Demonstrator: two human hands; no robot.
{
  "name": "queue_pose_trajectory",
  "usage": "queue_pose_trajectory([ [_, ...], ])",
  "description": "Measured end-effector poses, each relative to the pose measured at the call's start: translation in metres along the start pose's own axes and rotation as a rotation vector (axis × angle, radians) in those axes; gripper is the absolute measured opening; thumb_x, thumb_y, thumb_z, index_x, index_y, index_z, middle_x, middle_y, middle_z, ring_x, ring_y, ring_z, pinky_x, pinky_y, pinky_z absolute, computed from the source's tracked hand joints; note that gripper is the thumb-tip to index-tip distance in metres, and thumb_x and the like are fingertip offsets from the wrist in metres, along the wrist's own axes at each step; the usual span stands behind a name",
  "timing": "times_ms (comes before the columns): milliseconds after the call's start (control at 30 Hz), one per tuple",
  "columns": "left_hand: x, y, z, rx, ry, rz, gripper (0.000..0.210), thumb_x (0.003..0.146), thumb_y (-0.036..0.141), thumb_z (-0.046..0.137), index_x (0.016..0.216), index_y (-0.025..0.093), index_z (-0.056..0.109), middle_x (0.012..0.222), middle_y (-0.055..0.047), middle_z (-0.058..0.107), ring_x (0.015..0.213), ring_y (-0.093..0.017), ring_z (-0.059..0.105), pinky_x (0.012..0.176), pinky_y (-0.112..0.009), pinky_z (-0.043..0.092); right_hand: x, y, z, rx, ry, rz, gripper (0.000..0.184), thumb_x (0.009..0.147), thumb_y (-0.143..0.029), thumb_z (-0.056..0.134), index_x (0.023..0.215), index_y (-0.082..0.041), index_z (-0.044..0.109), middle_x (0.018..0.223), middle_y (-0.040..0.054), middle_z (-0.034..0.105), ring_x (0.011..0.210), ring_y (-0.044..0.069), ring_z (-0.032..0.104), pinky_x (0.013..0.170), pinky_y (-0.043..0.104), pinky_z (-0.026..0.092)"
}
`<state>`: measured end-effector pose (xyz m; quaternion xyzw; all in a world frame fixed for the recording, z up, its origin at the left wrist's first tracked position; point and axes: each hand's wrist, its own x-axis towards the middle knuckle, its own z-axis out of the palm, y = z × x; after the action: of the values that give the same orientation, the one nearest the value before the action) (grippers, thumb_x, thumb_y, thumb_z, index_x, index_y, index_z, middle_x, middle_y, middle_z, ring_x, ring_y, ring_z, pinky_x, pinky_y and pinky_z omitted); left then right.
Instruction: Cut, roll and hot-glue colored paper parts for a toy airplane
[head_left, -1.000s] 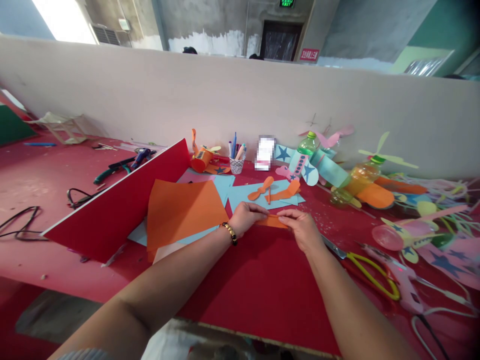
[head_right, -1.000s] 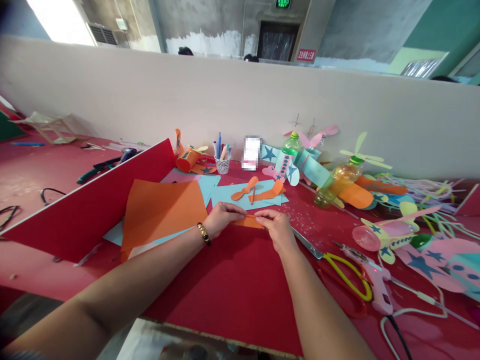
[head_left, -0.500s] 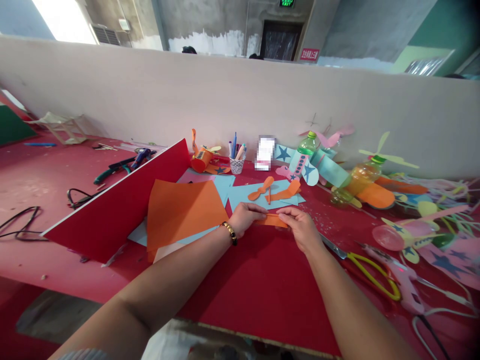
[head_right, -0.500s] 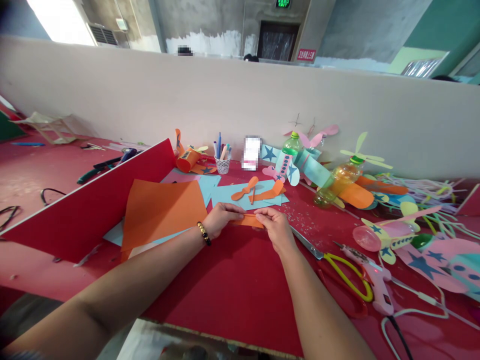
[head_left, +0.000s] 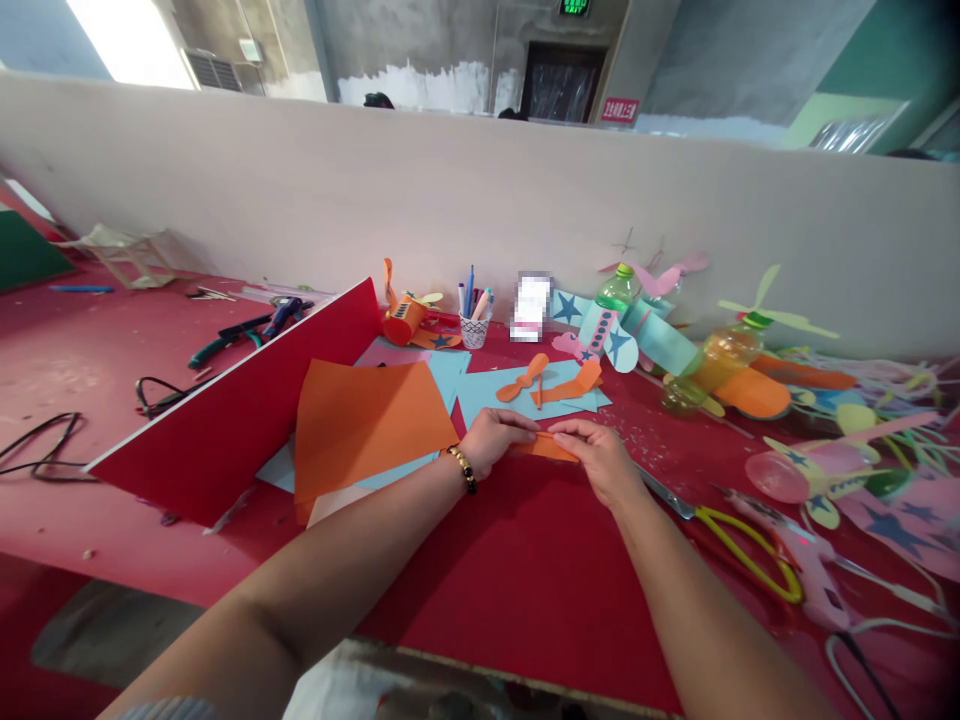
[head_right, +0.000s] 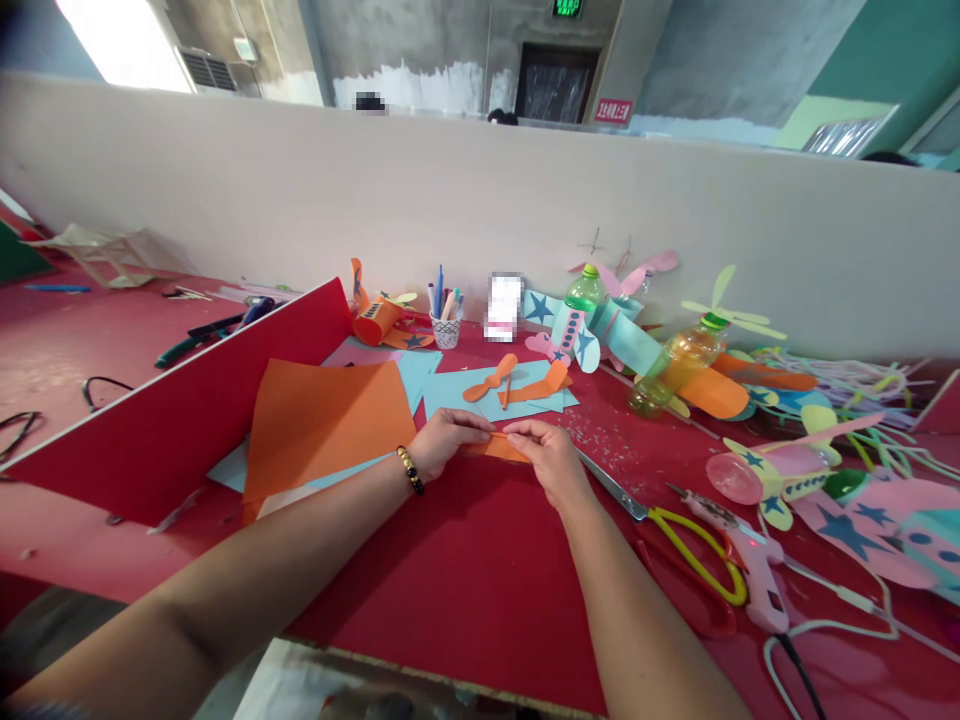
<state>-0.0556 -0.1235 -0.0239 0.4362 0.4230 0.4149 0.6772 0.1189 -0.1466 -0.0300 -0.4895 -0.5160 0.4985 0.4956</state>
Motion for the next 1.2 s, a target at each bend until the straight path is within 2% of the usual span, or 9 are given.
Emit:
queue_pose_trajectory([
  [467,-0.0033,0.0051,0.0000,-0.040,-0.037,-0.045,0.021,0.053,0.019,0.072,0.074,0.013,0.070,0.067,-0.004,0.062,0.066,-0.015,0.056,0.057,-0.029,0.049,-0.0008,-0.0029,-0.0022,0.001,-0.003,-0.043,0.017,0.065,-0.033,0.073,0.078,-0.022,0.072,0.078,0.0022,0.070,0.075,0.019,0.061,0.074,0.032,0.045],
  [733,-0.0027,0.0044,-0.0015,-0.020,-0.077,-0.021,0.023,0.053,0.021,0.073,0.075,0.013,0.071,0.069,-0.004,0.064,0.067,-0.016,0.058,0.058,-0.028,0.050,-0.0010,-0.0018,-0.0037,0.126,0.000,0.053,0.015,0.058,-0.028,0.076,0.072,-0.021,0.072,0.067,0.0006,0.067,0.063,0.016,0.059,0.064,0.030,0.047],
  [933,-0.0015,0.0037,-0.0005,-0.031,-0.090,-0.029,0.024,0.052,0.019,0.074,0.074,0.011,0.070,0.069,-0.005,0.066,0.067,-0.017,0.061,0.063,-0.031,0.052,-0.0001,-0.0013,-0.0044,0.080,0.009,0.068,0.016,0.056,-0.026,0.075,0.070,-0.020,0.073,0.065,0.0016,0.067,0.062,0.017,0.058,0.065,0.031,0.047],
  [1067,-0.0017,0.0044,0.0001,0.015,-0.081,0.000,0.024,0.054,0.022,0.076,0.074,0.011,0.070,0.067,-0.005,0.065,0.062,-0.014,0.060,0.060,-0.028,0.051,-0.0001,-0.0017,-0.0045,-0.003,0.024,0.007,0.011,0.059,-0.025,0.073,0.070,-0.022,0.073,0.065,0.0005,0.068,0.063,0.016,0.057,0.066,0.030,0.045],
  [1200,0.0001,0.0033,-0.0018,0.081,-0.040,0.038,0.024,0.053,0.016,0.076,0.075,0.010,0.070,0.064,-0.003,0.065,0.058,-0.011,0.058,0.059,-0.023,0.048,-0.0013,-0.0033,-0.0023,-0.019,0.019,-0.013,0.014,0.060,-0.026,0.073,0.074,-0.022,0.072,0.069,0.0006,0.069,0.066,0.016,0.058,0.067,0.030,0.045],
])
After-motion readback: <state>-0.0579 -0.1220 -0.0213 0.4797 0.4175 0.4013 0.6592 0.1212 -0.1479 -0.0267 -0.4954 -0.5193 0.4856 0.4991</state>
